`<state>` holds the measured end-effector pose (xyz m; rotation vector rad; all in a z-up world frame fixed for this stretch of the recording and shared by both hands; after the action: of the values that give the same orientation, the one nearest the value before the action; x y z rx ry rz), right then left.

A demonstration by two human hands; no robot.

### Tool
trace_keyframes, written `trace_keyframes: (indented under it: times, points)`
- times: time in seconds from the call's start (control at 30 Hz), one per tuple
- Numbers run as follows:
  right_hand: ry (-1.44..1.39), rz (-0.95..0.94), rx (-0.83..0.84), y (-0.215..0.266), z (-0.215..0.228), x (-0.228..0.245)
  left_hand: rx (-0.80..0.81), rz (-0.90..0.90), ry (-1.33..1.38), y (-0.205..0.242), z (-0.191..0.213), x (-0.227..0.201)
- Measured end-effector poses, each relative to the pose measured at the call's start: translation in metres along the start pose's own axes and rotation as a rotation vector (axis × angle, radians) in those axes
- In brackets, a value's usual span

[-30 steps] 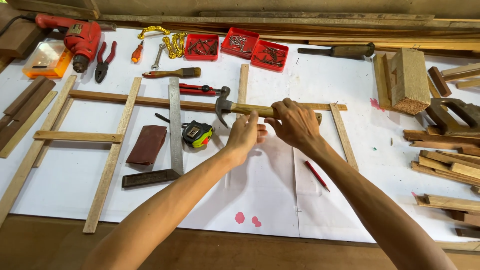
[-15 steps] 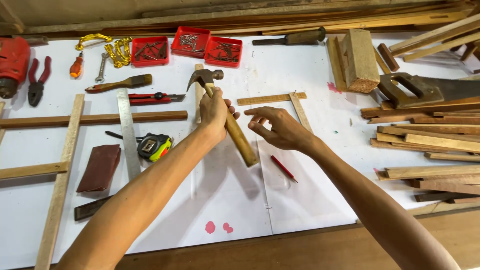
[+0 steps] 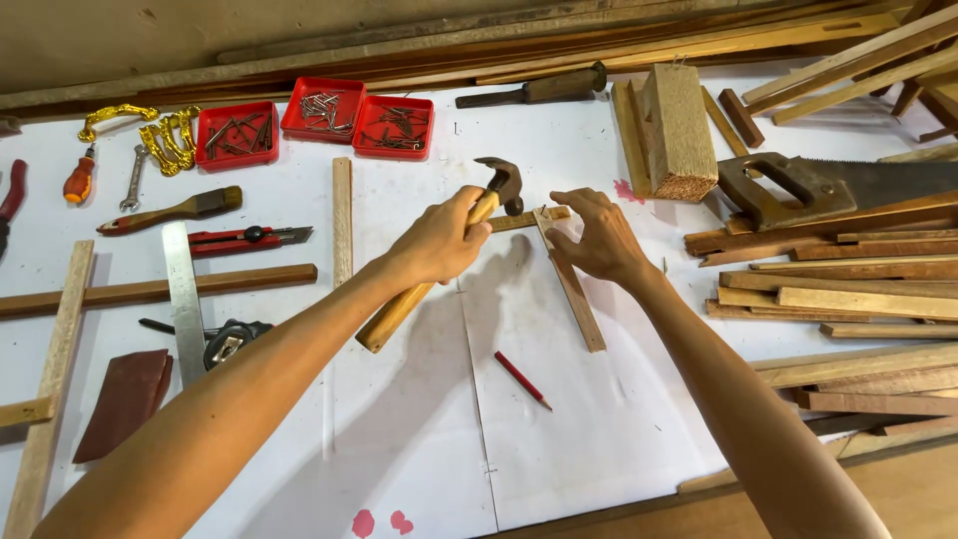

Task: The person assembles small rectangular frames from thin wooden strips on a workbench. They align strips, measure with a ruler, mark with a pencil, take nails from red boxes, and hammer the strips together, building several frame structures one after another.

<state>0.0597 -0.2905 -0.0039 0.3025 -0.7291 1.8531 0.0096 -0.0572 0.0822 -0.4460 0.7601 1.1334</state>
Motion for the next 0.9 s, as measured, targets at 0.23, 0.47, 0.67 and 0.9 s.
trace_keyframes:
  times: [0.23, 0.47, 0.67, 0.9]
  points:
    - [0.013, -0.028, -0.037, -0.007, -0.024, -0.023, 0.065, -0.179, -0.286, -0.036, -0.021, 0.007]
    - [-0.012, -0.028, -0.106, -0.003, -0.021, -0.013, 0.068, -0.242, -0.328, -0.053, -0.025, 0.005]
    - [-0.049, -0.021, -0.11, -0.002, -0.022, -0.014, -0.014, -0.313, -0.317, -0.057, -0.024, 0.001]
    - [-0.051, 0.012, -0.128, -0.003, -0.023, -0.013, 0.089, -0.182, -0.275, -0.057, -0.033, 0.002]
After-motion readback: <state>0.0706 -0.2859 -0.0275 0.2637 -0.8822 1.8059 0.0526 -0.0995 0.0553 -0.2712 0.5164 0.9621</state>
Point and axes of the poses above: each hand's wrist, its own y-axis away from the middle knuckle, its own z-axis out of the back of the hand, x = y × z, the point moved 3 cm from there along -y, towards the middle knuckle, and after that the axes turned 12 degrees about -z, right-handed, at the moved point
